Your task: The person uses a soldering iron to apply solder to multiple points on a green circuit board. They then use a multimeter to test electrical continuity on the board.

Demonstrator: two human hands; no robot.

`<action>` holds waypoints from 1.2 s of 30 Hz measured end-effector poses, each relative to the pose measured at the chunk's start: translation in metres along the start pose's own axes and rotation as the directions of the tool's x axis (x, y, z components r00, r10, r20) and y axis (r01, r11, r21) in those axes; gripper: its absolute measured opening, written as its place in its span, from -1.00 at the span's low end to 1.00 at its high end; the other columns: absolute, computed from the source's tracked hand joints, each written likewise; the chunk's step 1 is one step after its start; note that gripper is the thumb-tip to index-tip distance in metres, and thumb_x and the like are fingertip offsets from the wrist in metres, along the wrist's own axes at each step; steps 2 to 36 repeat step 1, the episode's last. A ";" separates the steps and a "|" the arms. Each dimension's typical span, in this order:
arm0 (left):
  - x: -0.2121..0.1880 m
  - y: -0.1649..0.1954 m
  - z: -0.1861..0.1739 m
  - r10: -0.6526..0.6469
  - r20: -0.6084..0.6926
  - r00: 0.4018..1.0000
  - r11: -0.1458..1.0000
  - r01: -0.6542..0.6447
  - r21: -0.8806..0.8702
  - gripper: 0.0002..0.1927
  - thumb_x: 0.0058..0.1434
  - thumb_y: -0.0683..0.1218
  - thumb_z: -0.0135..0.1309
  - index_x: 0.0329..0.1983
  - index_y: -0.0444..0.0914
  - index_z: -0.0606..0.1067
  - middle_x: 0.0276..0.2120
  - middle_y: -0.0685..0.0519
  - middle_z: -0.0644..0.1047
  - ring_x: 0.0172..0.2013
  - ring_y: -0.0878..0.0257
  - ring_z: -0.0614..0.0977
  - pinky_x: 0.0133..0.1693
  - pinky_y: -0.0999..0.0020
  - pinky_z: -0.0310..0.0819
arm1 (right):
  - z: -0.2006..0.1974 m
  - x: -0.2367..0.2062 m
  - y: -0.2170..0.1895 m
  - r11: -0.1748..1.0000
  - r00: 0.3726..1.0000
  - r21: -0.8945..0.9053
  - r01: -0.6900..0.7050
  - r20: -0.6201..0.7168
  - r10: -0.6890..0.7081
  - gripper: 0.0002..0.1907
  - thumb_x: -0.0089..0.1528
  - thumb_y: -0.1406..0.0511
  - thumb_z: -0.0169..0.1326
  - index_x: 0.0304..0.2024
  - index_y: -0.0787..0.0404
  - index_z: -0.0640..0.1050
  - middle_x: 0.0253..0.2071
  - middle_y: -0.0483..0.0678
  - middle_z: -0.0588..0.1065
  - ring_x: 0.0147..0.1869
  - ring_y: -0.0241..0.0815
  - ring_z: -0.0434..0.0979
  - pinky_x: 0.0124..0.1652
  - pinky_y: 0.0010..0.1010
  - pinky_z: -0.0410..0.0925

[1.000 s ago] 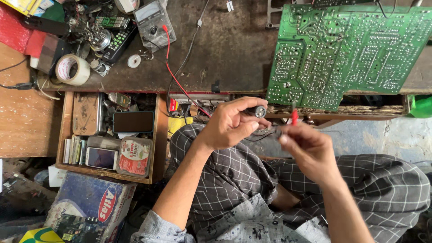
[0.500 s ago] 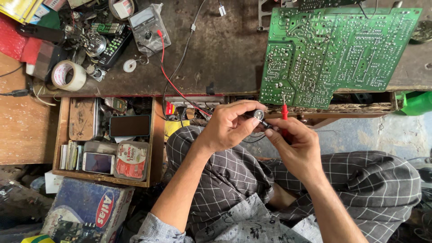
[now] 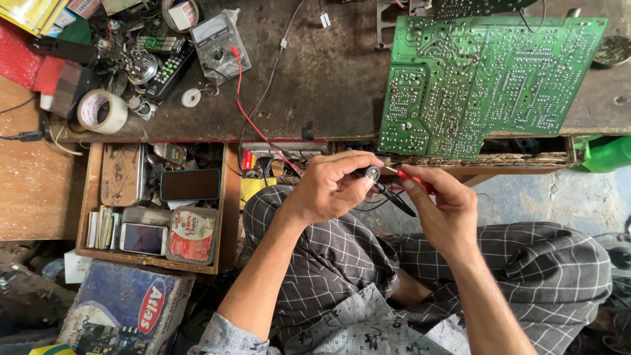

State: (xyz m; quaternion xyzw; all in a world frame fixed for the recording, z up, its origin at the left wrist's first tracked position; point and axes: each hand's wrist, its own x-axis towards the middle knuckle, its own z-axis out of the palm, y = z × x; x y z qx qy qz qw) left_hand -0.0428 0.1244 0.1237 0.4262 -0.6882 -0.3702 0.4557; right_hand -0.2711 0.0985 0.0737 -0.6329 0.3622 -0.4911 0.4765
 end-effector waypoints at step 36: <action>0.000 0.000 0.000 0.006 0.002 1.000 1.000 -0.006 0.009 -0.71 0.34 -0.24 0.06 0.11 -0.36 0.55 -0.05 0.00 0.64 -0.22 0.42 0.70 -0.20 0.53 0.67 | 0.000 -0.002 0.004 1.000 1.000 -0.006 -0.009 0.012 0.009 -0.73 0.35 0.48 0.15 0.10 0.27 0.61 -0.03 -0.04 0.62 0.00 -0.37 0.56 -0.02 -0.59 0.43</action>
